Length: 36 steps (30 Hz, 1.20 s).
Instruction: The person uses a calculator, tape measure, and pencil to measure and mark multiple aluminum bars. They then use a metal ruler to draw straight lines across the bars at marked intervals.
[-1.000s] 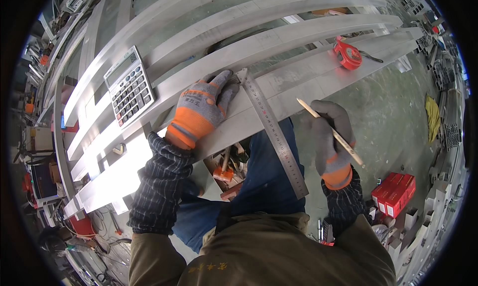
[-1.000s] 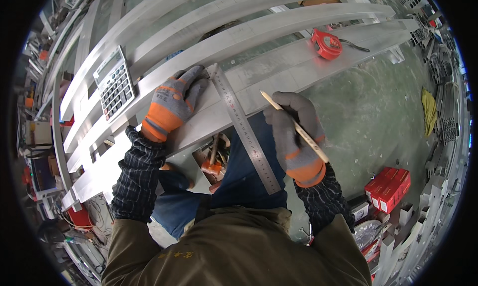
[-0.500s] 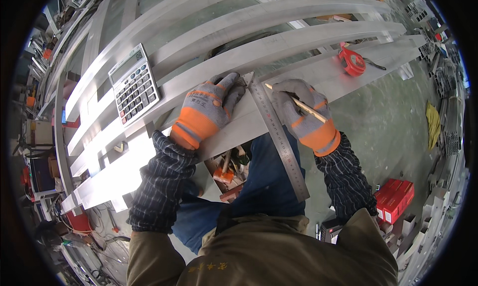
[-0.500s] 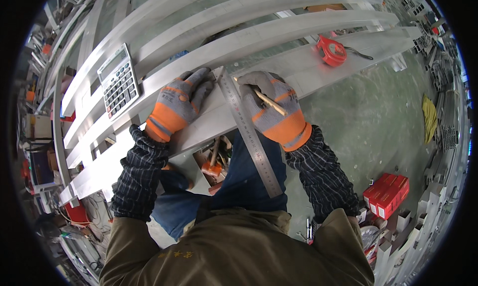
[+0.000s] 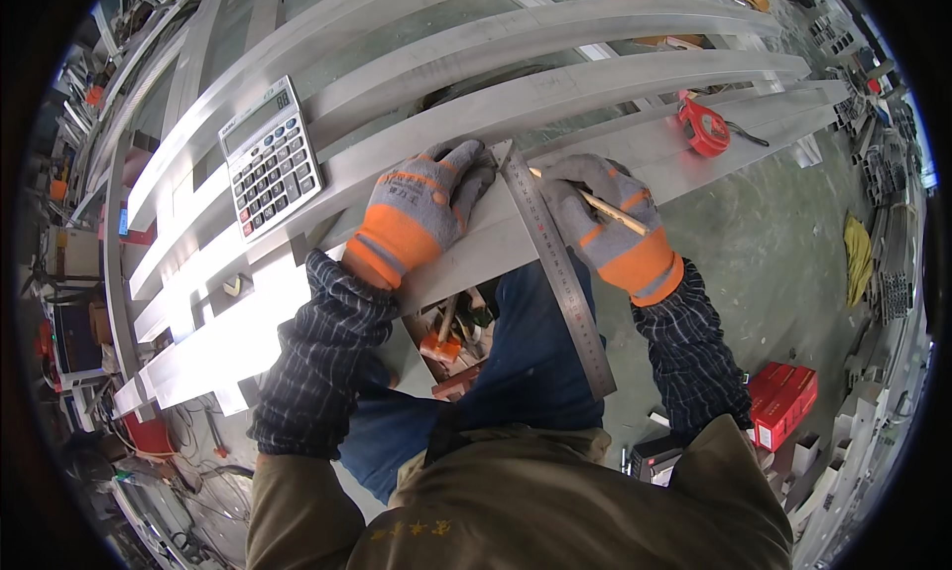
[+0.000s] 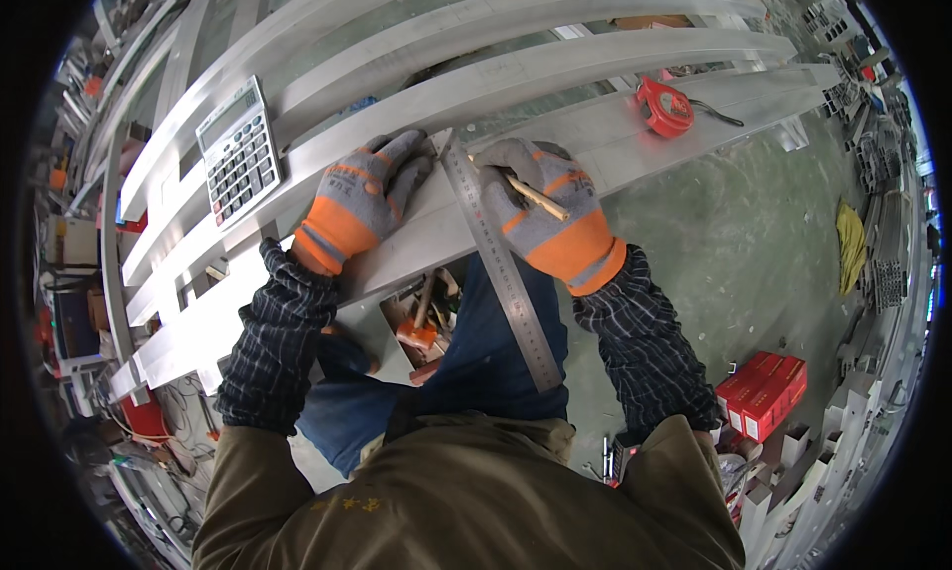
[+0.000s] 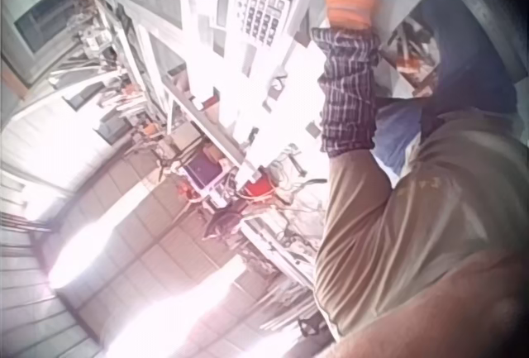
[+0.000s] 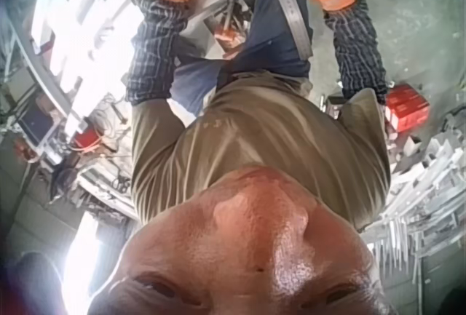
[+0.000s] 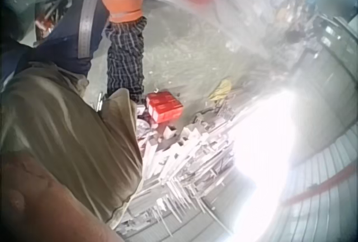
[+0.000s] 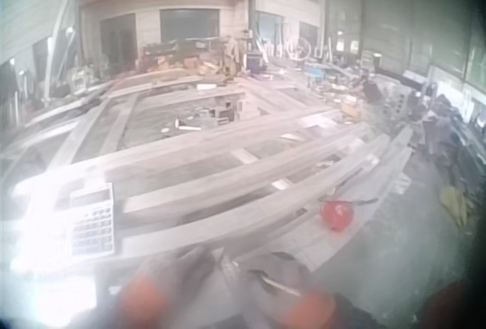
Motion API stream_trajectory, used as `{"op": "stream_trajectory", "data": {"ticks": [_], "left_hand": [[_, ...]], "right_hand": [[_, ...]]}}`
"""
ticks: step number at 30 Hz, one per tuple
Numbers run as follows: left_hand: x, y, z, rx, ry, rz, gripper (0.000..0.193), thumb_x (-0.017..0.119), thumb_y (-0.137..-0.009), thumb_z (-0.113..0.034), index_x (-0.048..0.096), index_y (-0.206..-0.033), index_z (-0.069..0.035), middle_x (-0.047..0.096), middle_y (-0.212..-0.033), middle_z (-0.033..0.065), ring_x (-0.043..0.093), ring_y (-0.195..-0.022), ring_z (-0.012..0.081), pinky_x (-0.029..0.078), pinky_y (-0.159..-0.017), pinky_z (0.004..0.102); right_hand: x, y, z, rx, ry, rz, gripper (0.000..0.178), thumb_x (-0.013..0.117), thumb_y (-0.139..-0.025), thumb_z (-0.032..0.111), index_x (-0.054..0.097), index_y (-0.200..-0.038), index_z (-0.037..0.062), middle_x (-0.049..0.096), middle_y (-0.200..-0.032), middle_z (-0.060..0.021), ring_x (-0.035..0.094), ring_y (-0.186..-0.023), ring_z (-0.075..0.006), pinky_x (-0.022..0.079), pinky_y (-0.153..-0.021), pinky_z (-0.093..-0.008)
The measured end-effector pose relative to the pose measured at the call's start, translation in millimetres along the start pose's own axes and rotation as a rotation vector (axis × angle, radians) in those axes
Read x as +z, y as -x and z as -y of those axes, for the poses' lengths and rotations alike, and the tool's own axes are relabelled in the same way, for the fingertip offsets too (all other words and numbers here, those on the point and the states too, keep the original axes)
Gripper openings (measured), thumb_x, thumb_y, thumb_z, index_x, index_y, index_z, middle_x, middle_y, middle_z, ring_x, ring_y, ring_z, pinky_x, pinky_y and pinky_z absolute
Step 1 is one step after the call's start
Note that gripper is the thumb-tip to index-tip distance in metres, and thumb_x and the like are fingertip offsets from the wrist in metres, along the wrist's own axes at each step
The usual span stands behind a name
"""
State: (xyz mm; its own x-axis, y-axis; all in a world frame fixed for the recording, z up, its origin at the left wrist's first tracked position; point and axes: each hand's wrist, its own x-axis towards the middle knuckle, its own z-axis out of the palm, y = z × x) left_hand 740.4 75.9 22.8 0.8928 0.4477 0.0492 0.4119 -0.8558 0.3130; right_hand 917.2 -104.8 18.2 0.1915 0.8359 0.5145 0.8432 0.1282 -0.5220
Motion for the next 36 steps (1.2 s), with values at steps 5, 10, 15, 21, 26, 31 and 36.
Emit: {"op": "stream_trajectory", "data": {"ticks": [5,10,15,21,26,31,36], "left_hand": [[-2,-1,-2,0.001,0.043,-0.016,0.043,0.057,-0.101,-0.031,0.060,-0.138,-0.010,0.070,-0.117,0.0189,0.068,-0.103,0.0382,0.056,-0.093,0.0451],[0,0,-1,-0.004,0.024,-0.007,0.041,0.056,-0.102,-0.032,0.061,-0.136,-0.011,0.070,-0.116,0.0194,0.068,-0.102,0.0388,0.056,-0.094,0.0446],[2,0,0,0.012,0.041,-0.037,0.040,0.059,-0.101,-0.031,0.062,-0.135,-0.009,0.070,-0.112,0.0203,0.068,-0.100,0.0400,0.056,-0.091,0.0457],[1,1,-2,-0.038,0.073,-0.043,0.038,0.063,-0.099,-0.028,0.065,-0.130,-0.006,0.070,-0.113,0.0213,0.068,-0.100,0.0414,0.056,-0.088,0.0461],[6,1,3,-0.018,0.036,-0.049,0.038,0.063,-0.099,-0.029,0.065,-0.130,-0.007,0.070,-0.112,0.0210,0.068,-0.099,0.0412,0.056,-0.089,0.0458],[9,3,6,-0.019,0.040,-0.076,0.036,0.063,-0.099,-0.028,0.066,-0.129,-0.008,0.071,-0.114,0.0205,0.068,-0.100,0.0408,0.056,-0.089,0.0457],[-4,-1,-6,-0.079,0.108,-0.005,0.035,0.063,-0.099,-0.028,0.066,-0.127,-0.009,0.071,-0.114,0.0197,0.068,-0.102,0.0400,0.055,-0.090,0.0456]], "right_hand": [[-24,10,14,0.028,-0.051,0.075,0.010,0.065,-0.089,0.005,0.065,-0.099,0.0057,0.069,-0.089,-0.0141,0.068,-0.085,-0.0336,0.054,-0.073,-0.0411],[-43,36,20,0.073,-0.091,0.098,0.009,0.063,-0.088,0.002,0.065,-0.097,0.0045,0.067,-0.083,-0.0140,0.066,-0.074,-0.0323,0.053,-0.069,-0.0399],[-38,29,34,0.374,-0.345,-0.068,0.012,0.062,-0.090,-0.001,0.065,-0.101,0.0019,0.068,-0.084,-0.0133,0.066,-0.069,-0.0281,0.054,-0.068,-0.0358],[-16,10,8,0.237,-0.240,0.035,0.013,0.062,-0.093,0.001,0.066,-0.105,0.0014,0.069,-0.091,-0.0133,0.068,-0.074,-0.0258,0.055,-0.069,-0.0345],[-16,11,4,0.408,-0.350,0.058,0.013,0.062,-0.093,0.001,0.066,-0.105,0.0025,0.070,-0.092,-0.0131,0.069,-0.076,-0.0274,0.055,-0.069,-0.0352],[-25,10,12,0.289,-0.267,0.040,0.008,0.059,-0.094,-0.001,0.064,-0.099,0.0030,0.066,-0.084,-0.0115,0.064,-0.069,-0.0186,0.052,-0.063,-0.0314],[-26,27,18,0.353,-0.376,-0.031,0.004,0.059,-0.094,-0.001,0.061,-0.093,0.0027,0.063,-0.079,-0.0090,0.058,-0.063,-0.0135,0.048,-0.058,-0.0302]]}}
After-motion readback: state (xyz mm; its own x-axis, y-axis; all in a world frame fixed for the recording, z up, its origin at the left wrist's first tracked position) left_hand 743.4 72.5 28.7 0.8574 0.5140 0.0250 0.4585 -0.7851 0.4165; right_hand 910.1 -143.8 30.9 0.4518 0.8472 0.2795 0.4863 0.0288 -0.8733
